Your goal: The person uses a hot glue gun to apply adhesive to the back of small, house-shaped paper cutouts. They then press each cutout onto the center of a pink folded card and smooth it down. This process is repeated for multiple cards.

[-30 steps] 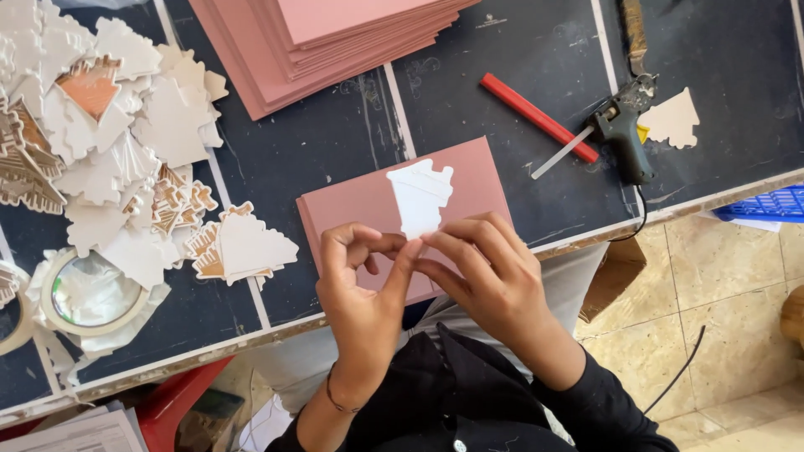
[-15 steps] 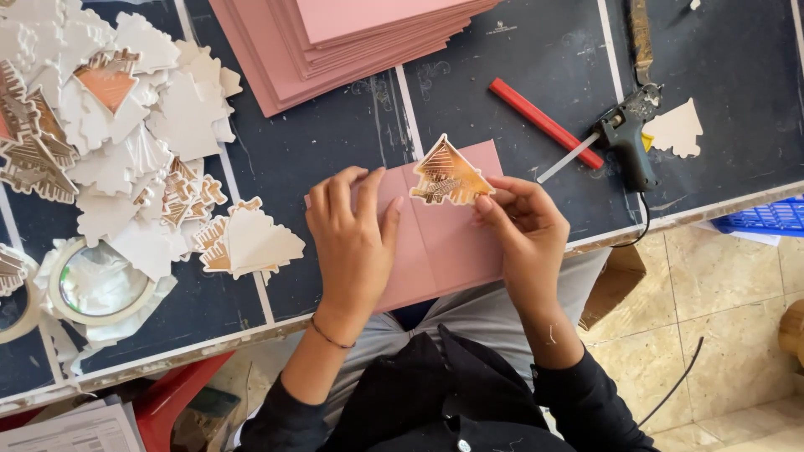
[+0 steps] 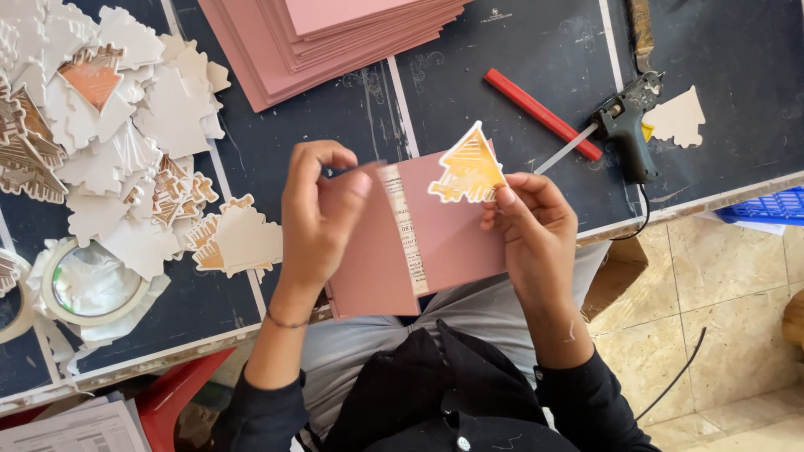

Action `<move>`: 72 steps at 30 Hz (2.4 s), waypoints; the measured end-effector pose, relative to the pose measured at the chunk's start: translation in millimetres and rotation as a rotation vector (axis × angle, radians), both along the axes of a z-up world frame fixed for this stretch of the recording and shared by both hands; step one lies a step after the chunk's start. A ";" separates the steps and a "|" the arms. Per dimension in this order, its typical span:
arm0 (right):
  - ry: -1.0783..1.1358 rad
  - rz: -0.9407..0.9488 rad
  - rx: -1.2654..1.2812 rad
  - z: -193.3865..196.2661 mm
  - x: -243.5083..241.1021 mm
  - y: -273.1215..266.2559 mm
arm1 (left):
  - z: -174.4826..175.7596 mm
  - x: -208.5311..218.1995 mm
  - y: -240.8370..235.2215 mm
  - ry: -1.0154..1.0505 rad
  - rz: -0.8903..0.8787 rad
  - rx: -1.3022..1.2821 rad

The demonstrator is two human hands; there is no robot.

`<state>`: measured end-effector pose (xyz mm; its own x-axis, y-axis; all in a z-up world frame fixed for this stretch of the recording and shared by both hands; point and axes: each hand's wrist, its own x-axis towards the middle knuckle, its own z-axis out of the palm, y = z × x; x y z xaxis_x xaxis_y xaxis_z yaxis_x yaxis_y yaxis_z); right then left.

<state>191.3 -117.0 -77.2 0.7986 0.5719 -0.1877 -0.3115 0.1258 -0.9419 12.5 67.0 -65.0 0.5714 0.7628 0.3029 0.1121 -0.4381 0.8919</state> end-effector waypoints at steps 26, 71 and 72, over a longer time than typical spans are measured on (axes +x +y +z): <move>-0.416 0.237 -0.532 30.4 -26.0 -0.5 | 0.9 -30.4 -75.7 0.289 0.168 0.011; -0.581 0.228 -0.570 25.3 -30.0 5.2 | -1.3 -25.1 -75.8 0.354 0.212 0.082; -0.580 0.228 -0.573 25.6 -30.1 5.4 | -0.7 -25.0 -75.7 0.362 0.211 0.082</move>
<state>161.2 -111.6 -51.6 0.7344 0.6721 -0.0942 0.2810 -0.4275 -0.8593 -12.5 -8.7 -65.8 0.4863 0.8559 0.1761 0.5063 -0.4402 0.7415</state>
